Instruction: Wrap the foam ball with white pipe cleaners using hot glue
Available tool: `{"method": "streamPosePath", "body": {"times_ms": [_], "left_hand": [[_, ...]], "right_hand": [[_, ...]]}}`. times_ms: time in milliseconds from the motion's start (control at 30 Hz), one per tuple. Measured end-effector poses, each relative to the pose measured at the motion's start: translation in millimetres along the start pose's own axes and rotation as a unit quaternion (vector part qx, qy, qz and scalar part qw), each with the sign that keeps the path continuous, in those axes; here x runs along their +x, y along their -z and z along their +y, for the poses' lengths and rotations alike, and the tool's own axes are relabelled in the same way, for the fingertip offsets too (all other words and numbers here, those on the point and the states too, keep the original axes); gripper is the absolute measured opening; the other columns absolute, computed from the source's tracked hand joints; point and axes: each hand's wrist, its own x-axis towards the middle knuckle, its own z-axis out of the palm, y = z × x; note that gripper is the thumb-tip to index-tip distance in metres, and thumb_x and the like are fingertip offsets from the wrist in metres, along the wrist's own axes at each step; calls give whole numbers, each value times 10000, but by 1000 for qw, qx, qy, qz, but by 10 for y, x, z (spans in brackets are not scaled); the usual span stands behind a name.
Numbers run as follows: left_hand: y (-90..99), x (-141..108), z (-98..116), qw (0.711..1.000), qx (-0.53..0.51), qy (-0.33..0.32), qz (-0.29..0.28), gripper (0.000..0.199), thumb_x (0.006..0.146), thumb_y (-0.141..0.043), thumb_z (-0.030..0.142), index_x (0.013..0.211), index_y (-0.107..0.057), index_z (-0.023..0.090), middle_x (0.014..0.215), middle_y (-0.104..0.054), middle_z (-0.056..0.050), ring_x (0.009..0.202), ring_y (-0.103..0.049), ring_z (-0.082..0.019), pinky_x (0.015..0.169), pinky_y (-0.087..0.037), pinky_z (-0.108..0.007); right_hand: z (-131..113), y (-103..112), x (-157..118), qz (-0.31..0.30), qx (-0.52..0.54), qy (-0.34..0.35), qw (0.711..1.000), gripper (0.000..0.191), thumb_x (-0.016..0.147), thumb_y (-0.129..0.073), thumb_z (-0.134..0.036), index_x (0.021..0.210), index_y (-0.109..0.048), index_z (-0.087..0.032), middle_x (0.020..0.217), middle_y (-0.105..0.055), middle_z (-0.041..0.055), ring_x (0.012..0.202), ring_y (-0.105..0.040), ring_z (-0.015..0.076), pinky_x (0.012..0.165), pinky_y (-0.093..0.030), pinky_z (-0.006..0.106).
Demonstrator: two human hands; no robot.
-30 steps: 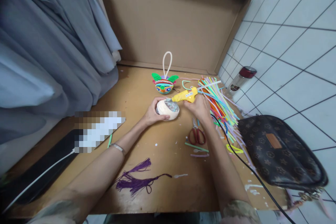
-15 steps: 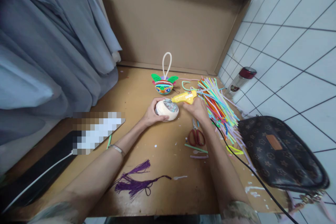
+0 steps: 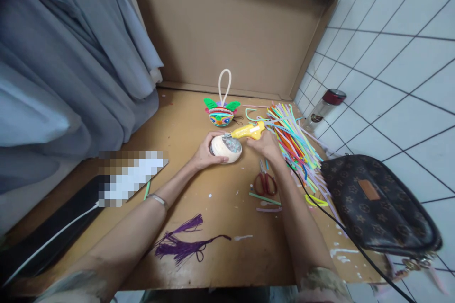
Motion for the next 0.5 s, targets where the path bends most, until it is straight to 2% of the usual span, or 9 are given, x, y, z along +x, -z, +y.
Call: {"method": "streamPosePath", "body": {"times_ms": [133,300,500], "left_hand": [[0,5,-3,1000,-3,-5,-6,849,503,-958,399,1220,-555,190,1387,-595,-154,1305,-588,-332,1139,-425,-504],[-2,3,1,1000,0,-4,0,854,497,-963,431,1213,-562,194,1384,-596,-153,1308,-583,-330,1139,-421,-499],[0,-2,17,1000,0,1,2,847,494,-962,420,1207,-569,185,1375,-603,-154,1293,-594,-331,1135,-433,-504]], "right_hand": [[36,-47,28,3,-3,3,1000,241,704,-685,-370,836,-725,-172,826,-751,63,760,-683,220,658,-489,278],[91,-83,46,0,-35,-13,999,288,703,-677,-427,808,-711,-161,772,-727,67,681,-645,209,570,-450,275],[64,-82,24,-11,10,4,1000,241,696,-656,-363,840,-711,-178,755,-720,38,699,-643,187,567,-441,247]]}}
